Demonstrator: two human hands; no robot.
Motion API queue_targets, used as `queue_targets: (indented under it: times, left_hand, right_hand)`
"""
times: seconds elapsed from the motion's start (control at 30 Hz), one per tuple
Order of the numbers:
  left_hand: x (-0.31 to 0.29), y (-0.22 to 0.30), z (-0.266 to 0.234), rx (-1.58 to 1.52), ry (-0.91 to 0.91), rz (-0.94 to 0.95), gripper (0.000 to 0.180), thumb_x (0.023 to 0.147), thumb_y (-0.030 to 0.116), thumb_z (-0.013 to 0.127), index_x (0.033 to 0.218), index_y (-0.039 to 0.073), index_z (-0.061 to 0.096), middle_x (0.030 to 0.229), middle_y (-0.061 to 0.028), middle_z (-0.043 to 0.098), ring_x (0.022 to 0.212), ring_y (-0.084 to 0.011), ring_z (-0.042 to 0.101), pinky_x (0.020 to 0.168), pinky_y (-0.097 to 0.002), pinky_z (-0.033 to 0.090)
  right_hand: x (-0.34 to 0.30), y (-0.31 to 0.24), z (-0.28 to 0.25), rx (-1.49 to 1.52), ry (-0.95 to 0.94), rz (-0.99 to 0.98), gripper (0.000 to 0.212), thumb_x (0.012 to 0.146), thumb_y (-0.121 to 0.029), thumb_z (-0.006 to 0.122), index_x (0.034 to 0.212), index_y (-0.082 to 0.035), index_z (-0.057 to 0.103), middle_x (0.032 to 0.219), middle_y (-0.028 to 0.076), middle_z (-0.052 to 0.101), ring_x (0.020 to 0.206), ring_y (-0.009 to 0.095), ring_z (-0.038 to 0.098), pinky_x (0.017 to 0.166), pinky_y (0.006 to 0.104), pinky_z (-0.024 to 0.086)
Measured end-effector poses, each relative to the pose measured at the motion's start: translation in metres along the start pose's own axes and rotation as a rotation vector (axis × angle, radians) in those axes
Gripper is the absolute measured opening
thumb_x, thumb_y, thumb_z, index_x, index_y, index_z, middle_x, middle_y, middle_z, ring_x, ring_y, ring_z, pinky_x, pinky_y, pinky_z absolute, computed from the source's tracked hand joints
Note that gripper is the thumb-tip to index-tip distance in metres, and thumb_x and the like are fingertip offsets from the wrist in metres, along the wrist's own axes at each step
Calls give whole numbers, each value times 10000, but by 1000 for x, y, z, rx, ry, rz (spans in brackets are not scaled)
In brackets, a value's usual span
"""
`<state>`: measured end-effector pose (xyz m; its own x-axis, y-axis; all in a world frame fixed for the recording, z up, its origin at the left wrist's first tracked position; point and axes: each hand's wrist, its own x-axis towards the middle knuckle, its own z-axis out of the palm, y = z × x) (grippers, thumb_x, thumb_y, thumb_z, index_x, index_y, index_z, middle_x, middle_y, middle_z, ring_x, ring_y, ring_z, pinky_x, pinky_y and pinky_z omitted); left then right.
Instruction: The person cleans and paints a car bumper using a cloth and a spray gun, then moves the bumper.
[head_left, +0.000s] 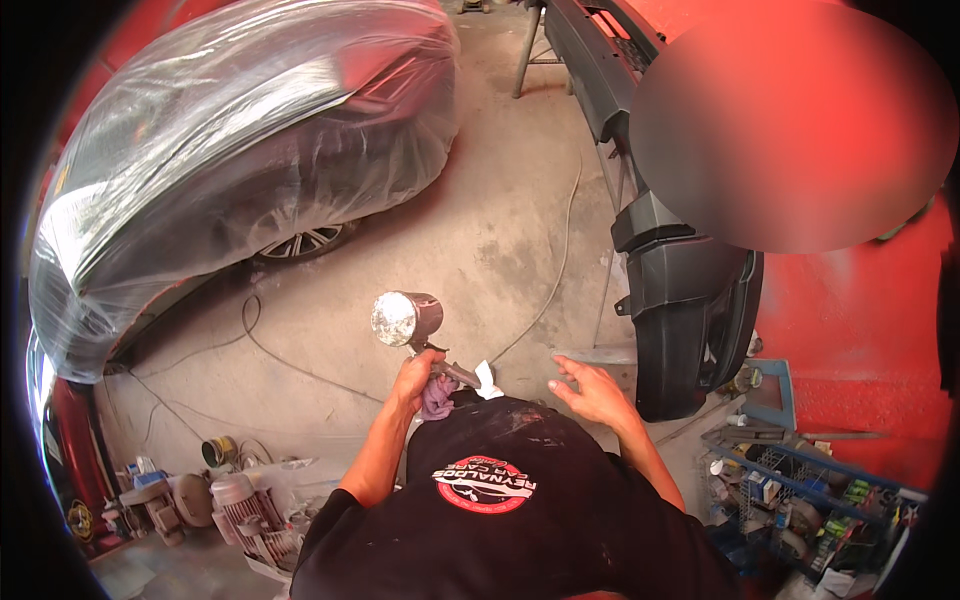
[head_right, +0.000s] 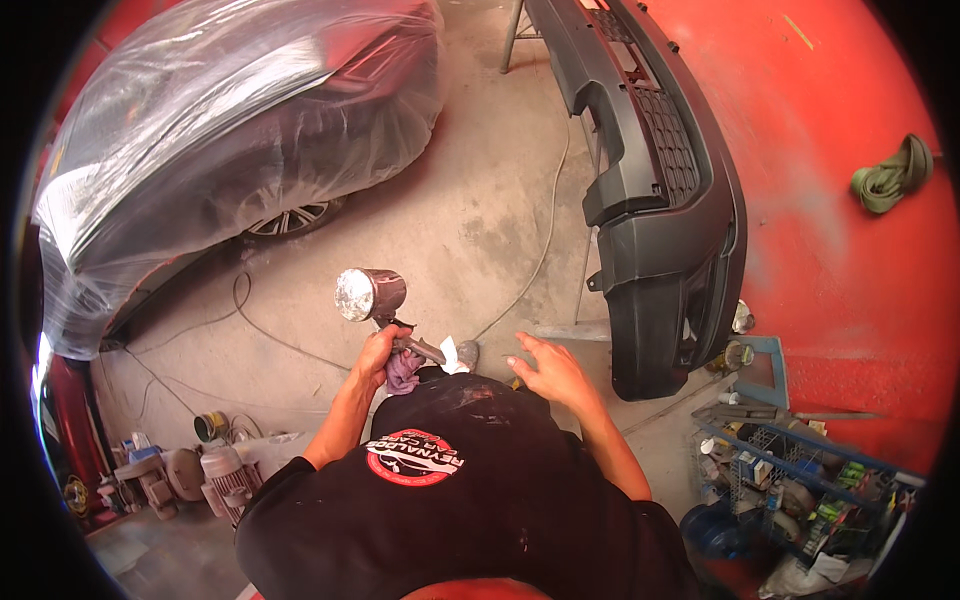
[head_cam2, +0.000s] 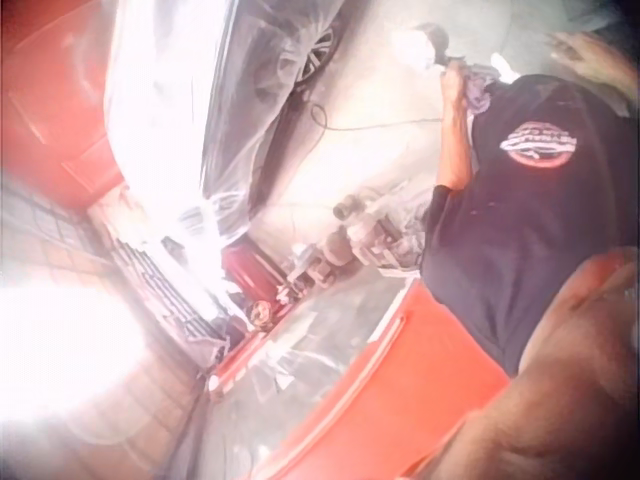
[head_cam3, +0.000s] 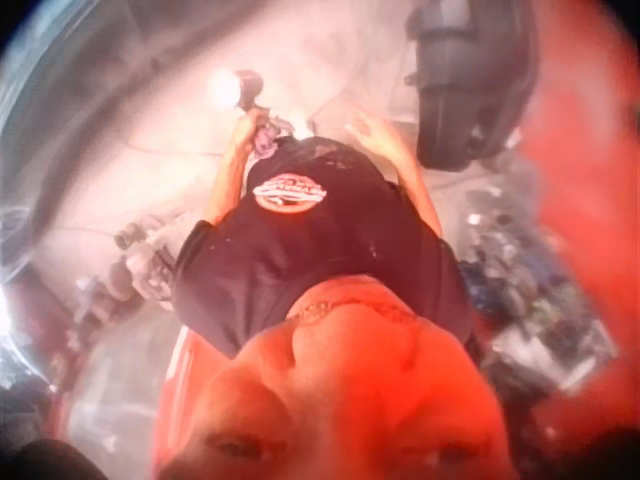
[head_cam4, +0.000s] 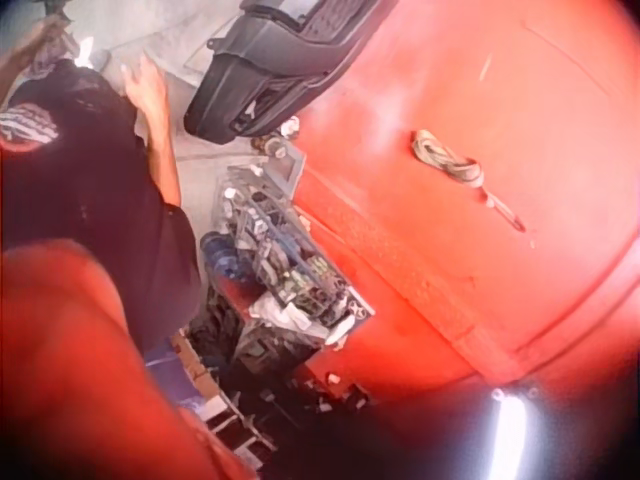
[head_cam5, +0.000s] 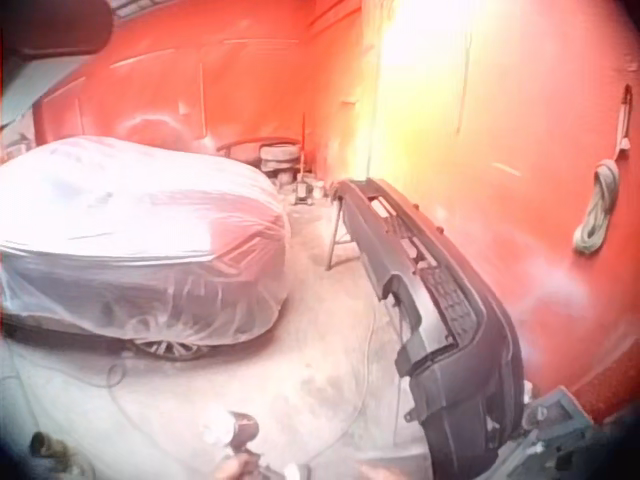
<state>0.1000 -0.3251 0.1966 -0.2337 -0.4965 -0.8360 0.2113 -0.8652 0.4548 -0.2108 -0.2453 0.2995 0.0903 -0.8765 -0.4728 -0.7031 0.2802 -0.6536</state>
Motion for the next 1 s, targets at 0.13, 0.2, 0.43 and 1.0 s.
queue_targets:
  times: [0.13, 0.2, 0.43, 1.0]
  left_hand:
    - [-6, -8, 8, -54, 90, 76, 247, 887, 175, 589, 930, -68, 578, 705, -114, 603, 541, -170, 578, 463, -328, 503]
    - [-2, -16, 6, -55, 58, 76, 243, 886, 173, 590, 936, -64, 576, 709, -112, 595, 552, -173, 578, 482, -328, 507]
    - [-3, -35, 17, 107, 190, 122, 294, 891, 301, 609, 921, 9, 616, 720, -77, 603, 542, -174, 583, 480, -330, 479]
    - [-104, -138, 51, 218, 480, 163, 582, 817, 471, 632, 1054, -60, 664, 1006, -189, 680, 961, -271, 637, 832, -383, 482]
  right_hand:
    - [3, 1, -6, -50, -37, -45, 595, 919, -331, 637, 1405, -21, 487, 1242, 231, 633, 1135, 340, 628, 952, 415, 490]
    - [5, 4, -6, -39, 8, 43, 582, 911, -330, 645, 1392, -33, 506, 1229, 234, 639, 1121, 348, 635, 953, 417, 490]
    - [-5, 51, -6, -176, 41, -23, 558, 892, -280, 661, 1372, -26, 531, 1135, 214, 683, 1008, 300, 685, 889, 390, 521]
    - [35, 42, -10, -95, -303, -249, 561, 915, -261, 656, 1384, 9, 508, 1157, 216, 671, 1004, 273, 676, 857, 360, 514]
